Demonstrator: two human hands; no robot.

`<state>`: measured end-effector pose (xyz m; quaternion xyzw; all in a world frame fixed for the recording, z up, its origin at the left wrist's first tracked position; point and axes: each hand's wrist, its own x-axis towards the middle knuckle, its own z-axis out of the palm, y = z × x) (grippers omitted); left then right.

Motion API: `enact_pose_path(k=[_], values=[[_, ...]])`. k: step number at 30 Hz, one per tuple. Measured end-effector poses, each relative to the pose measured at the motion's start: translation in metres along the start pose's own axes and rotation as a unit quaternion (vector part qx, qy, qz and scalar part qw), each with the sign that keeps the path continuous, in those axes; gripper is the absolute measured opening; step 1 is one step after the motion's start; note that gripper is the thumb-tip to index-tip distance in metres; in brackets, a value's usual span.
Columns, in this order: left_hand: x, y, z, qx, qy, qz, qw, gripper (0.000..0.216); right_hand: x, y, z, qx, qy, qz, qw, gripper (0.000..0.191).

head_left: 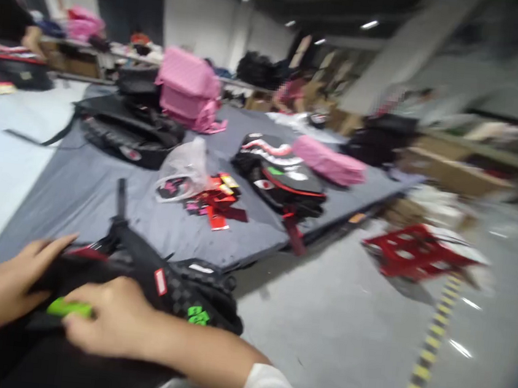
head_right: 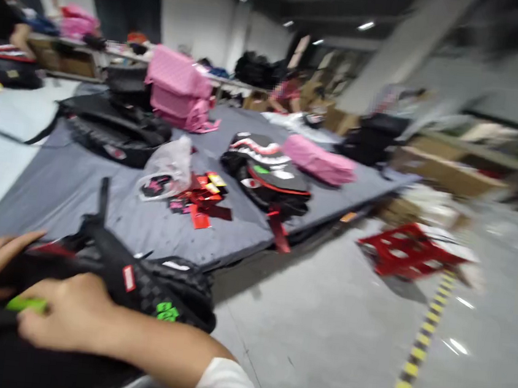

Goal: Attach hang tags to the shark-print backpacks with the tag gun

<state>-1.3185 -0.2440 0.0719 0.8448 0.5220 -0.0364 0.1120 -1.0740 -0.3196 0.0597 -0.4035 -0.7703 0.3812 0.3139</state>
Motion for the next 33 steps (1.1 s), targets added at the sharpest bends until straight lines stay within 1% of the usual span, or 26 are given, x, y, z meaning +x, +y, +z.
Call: enact_pose_path(k=[1, 3, 4, 5, 7, 9, 14, 19, 22, 24, 26, 30, 33], values=[[-0.008, 0.021, -0.016, -0.010, -0.021, -0.020, 1.000, 0.079, -0.007, -0.005, -0.005, 0.006, 0.011, -0.007, 1.000, 0.032], [-0.009, 0.056, -0.044, -0.010, -0.094, -0.032, 0.995, 0.085, -0.015, -0.006, -0.015, 0.023, 0.042, -0.015, 0.999, 0.029], [-0.004, 0.065, -0.053, -0.015, -0.109, -0.037, 0.993, 0.088, -0.015, -0.001, -0.018, 0.026, 0.059, -0.012, 0.998, 0.028], [0.002, 0.068, -0.059, -0.013, -0.126, -0.046, 0.991, 0.093, -0.012, 0.006, -0.019, 0.020, 0.064, -0.011, 0.998, 0.027], [0.010, 0.066, -0.064, -0.010, -0.145, -0.069, 0.987, 0.098, -0.006, 0.018, -0.017, 0.002, 0.064, -0.033, 0.997, 0.026], [0.010, 0.067, -0.065, -0.003, -0.154, -0.083, 0.985, 0.101, -0.004, 0.023, -0.014, -0.015, 0.064, -0.061, 0.996, 0.024], [0.002, 0.075, -0.065, 0.010, -0.158, -0.077, 0.984, 0.101, -0.005, 0.016, -0.006, -0.035, 0.078, -0.082, 0.993, 0.023], [0.006, 0.071, -0.064, 0.009, -0.156, -0.072, 0.985, 0.100, 0.001, 0.015, -0.001, -0.027, 0.070, -0.097, 0.992, 0.024], [0.006, 0.070, -0.062, 0.006, -0.156, -0.076, 0.985, 0.102, 0.000, 0.016, -0.001, -0.029, 0.083, -0.100, 0.991, 0.024], [0.006, 0.070, -0.062, 0.006, -0.156, -0.081, 0.984, 0.102, 0.001, 0.015, 0.000, -0.019, 0.075, -0.111, 0.991, 0.024], [0.005, 0.071, -0.063, 0.007, -0.155, -0.081, 0.985, 0.101, 0.002, 0.013, 0.000, -0.018, 0.061, -0.107, 0.992, 0.024], [0.002, 0.073, -0.065, 0.005, -0.145, -0.067, 0.987, 0.098, 0.001, 0.005, -0.002, -0.016, 0.061, -0.076, 0.995, 0.025], [0.000, 0.069, -0.063, 0.009, -0.128, -0.067, 0.989, 0.093, 0.001, 0.000, -0.006, -0.020, 0.023, -0.047, 0.998, 0.026]])
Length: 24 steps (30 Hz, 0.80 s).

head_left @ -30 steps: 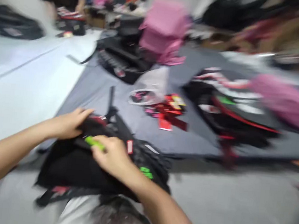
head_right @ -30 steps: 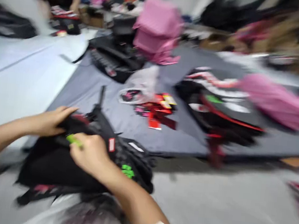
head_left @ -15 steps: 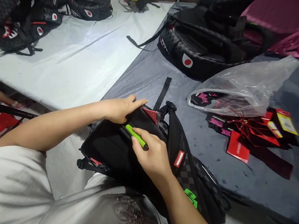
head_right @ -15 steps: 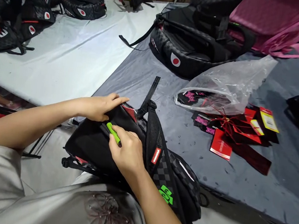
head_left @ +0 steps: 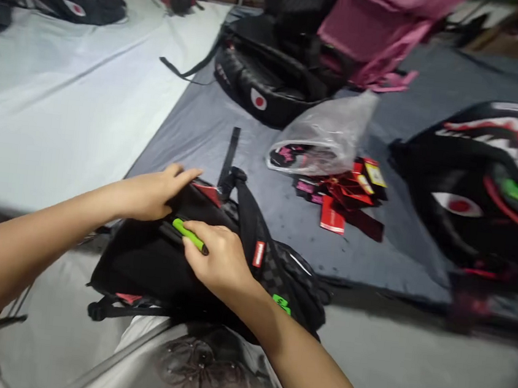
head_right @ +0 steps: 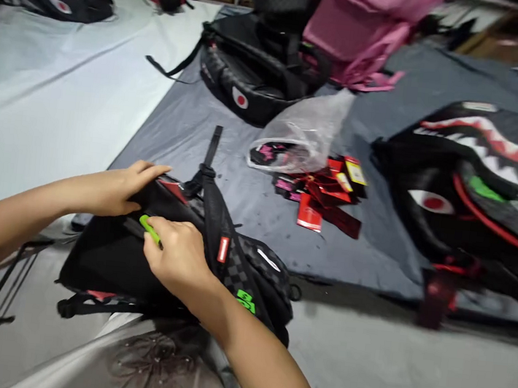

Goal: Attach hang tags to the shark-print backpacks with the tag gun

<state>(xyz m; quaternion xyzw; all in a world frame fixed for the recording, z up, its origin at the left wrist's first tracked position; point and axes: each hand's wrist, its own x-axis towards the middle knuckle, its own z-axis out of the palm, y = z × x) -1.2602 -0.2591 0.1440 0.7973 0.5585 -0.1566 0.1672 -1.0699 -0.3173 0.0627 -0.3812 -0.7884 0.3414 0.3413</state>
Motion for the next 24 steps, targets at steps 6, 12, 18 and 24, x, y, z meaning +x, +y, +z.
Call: enact_pose_path(k=[6, 12, 18, 24], values=[[0.005, -0.013, 0.010, -0.003, 0.017, 0.011, 1.000, 0.092, 0.004, -0.002, 0.000, 0.005, -0.034, 0.034, 0.999, 0.026], [0.003, -0.015, 0.013, -0.015, 0.024, 0.009, 1.000, 0.085, 0.003, -0.002, -0.007, 0.080, -0.048, 0.034, 0.995, 0.027], [0.002, -0.018, 0.015, -0.035, 0.024, 0.016, 0.999, 0.089, -0.027, 0.009, -0.096, 0.126, 0.168, -0.009, 0.978, 0.016], [0.002, -0.017, 0.018, -0.033, 0.024, 0.005, 0.999, 0.090, 0.015, 0.123, -0.151, -0.107, 0.342, 0.095, 0.929, 0.017]])
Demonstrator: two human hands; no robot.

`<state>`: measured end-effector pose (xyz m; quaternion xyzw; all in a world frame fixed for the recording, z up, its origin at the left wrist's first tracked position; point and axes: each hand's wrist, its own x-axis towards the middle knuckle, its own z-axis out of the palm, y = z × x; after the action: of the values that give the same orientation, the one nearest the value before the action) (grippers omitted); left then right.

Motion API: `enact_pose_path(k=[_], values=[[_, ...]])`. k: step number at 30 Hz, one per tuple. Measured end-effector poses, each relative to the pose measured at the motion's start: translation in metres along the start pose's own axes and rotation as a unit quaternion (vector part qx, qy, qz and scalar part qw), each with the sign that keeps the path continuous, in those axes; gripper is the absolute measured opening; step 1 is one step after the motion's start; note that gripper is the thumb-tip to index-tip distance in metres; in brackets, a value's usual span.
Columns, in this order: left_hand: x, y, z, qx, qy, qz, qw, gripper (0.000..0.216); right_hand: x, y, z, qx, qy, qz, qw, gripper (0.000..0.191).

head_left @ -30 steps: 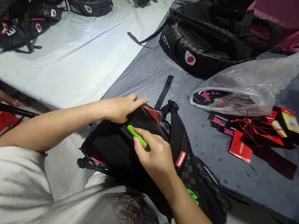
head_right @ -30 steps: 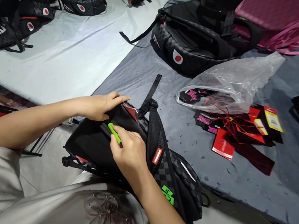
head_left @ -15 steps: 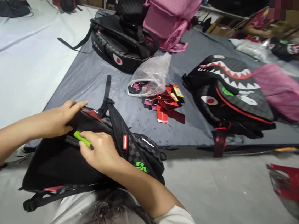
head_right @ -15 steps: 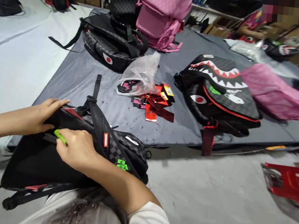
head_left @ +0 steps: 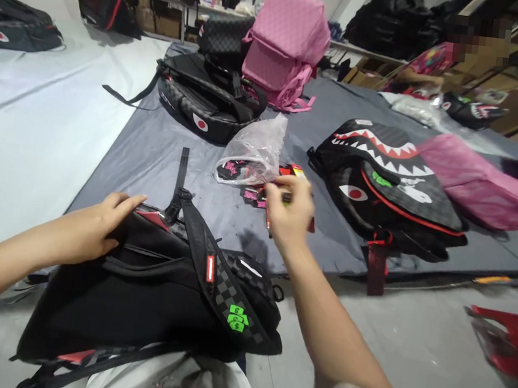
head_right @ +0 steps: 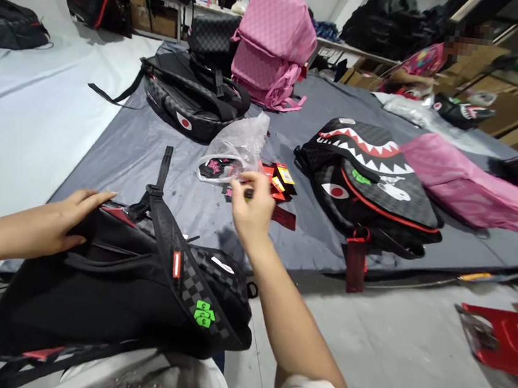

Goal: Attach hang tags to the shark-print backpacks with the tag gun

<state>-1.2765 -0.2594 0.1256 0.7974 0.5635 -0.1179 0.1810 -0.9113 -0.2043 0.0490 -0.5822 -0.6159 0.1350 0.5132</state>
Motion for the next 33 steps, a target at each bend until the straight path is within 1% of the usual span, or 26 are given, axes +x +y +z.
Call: enact_pose_path(k=[1, 2, 3, 4, 5, 6, 7, 9, 11, 13, 17, 20, 22, 23, 24, 26, 27, 28, 29, 30, 31, 32, 33], values=[[0.000, 0.001, 0.000, -0.001, 0.002, -0.003, 1.000, 0.090, 0.014, 0.017, 0.020, -0.082, -0.071, 0.002, 0.994, 0.015], [-0.001, 0.003, 0.000, -0.002, 0.005, -0.006, 1.000, 0.091, 0.027, 0.032, 0.041, -0.165, -0.142, 0.008, 0.976, 0.017], [-0.001, 0.004, 0.000, -0.005, 0.010, -0.009, 1.000, 0.091, 0.040, 0.043, 0.063, -0.242, -0.205, 0.009, 0.948, 0.022], [-0.002, 0.005, 0.001, -0.008, 0.015, -0.011, 1.000, 0.091, 0.053, 0.051, 0.084, -0.302, -0.252, 0.009, 0.919, 0.027], [-0.002, 0.006, 0.002, -0.010, 0.020, -0.013, 1.000, 0.092, 0.065, 0.057, 0.103, -0.343, -0.283, 0.007, 0.896, 0.032], [-0.003, 0.006, 0.002, -0.011, 0.025, -0.015, 1.000, 0.092, 0.076, 0.061, 0.119, -0.366, -0.301, 0.003, 0.880, 0.037], [-0.003, 0.007, 0.004, -0.011, 0.027, -0.016, 0.999, 0.092, 0.085, 0.063, 0.132, -0.376, -0.311, -0.002, 0.873, 0.040], [-0.004, 0.006, 0.006, -0.009, 0.032, -0.020, 0.999, 0.093, 0.096, 0.067, 0.149, -0.377, -0.326, -0.016, 0.867, 0.041], [-0.004, 0.005, 0.008, -0.009, 0.034, -0.019, 0.999, 0.094, 0.097, 0.071, 0.158, -0.383, -0.347, -0.039, 0.855, 0.037], [-0.005, 0.003, 0.009, -0.009, 0.040, -0.012, 0.999, 0.094, 0.089, 0.075, 0.160, -0.391, -0.362, -0.063, 0.844, 0.036], [-0.004, 0.002, 0.009, -0.005, 0.046, -0.004, 0.999, 0.094, 0.067, 0.080, 0.151, -0.409, -0.359, -0.081, 0.835, 0.043], [-0.003, 0.006, 0.006, 0.000, 0.038, -0.011, 0.999, 0.092, 0.058, 0.080, 0.134, -0.412, -0.356, -0.083, 0.835, 0.040], [-0.003, 0.008, 0.002, 0.001, 0.032, -0.017, 0.999, 0.091, 0.054, 0.074, 0.119, -0.411, -0.348, -0.088, 0.838, 0.040], [-0.003, 0.009, 0.001, 0.000, 0.029, -0.019, 0.999, 0.091, 0.052, 0.069, 0.110, -0.405, -0.330, -0.090, 0.848, 0.040], [-0.003, 0.009, 0.000, -0.003, 0.026, -0.021, 0.999, 0.091, 0.048, 0.062, 0.100, -0.388, -0.300, -0.094, 0.866, 0.040], [-0.006, 0.008, -0.002, -0.009, 0.026, -0.022, 0.999, 0.091, 0.035, 0.041, 0.079, -0.311, -0.218, -0.127, 0.916, 0.038], [-0.009, 0.010, -0.004, -0.013, 0.036, -0.018, 0.999, 0.089, 0.025, 0.028, 0.066, -0.251, -0.171, -0.163, 0.939, 0.036], [-0.012, 0.013, -0.005, -0.018, 0.058, -0.010, 0.998, 0.086, 0.014, 0.012, 0.053, -0.186, -0.128, -0.210, 0.952, 0.034], [-0.015, 0.018, -0.007, -0.026, 0.098, 0.002, 0.995, 0.082, 0.002, -0.005, 0.040, -0.123, -0.093, -0.264, 0.952, 0.032], [-0.019, 0.025, -0.010, -0.041, 0.155, 0.014, 0.987, 0.077, -0.011, -0.022, 0.027, -0.069, -0.064, -0.320, 0.943, 0.031], [-0.023, 0.034, -0.012, -0.065, 0.217, 0.022, 0.974, 0.073, -0.024, -0.040, 0.016, -0.029, -0.045, -0.369, 0.928, 0.029], [-0.027, 0.044, -0.014, -0.101, 0.265, 0.028, 0.958, 0.067, -0.035, -0.057, 0.007, -0.003, -0.036, -0.414, 0.910, 0.027], [-0.031, 0.053, -0.015, -0.148, 0.290, 0.035, 0.945, 0.063, -0.045, -0.071, 0.001, 0.005, -0.036, -0.455, 0.890, 0.023]])
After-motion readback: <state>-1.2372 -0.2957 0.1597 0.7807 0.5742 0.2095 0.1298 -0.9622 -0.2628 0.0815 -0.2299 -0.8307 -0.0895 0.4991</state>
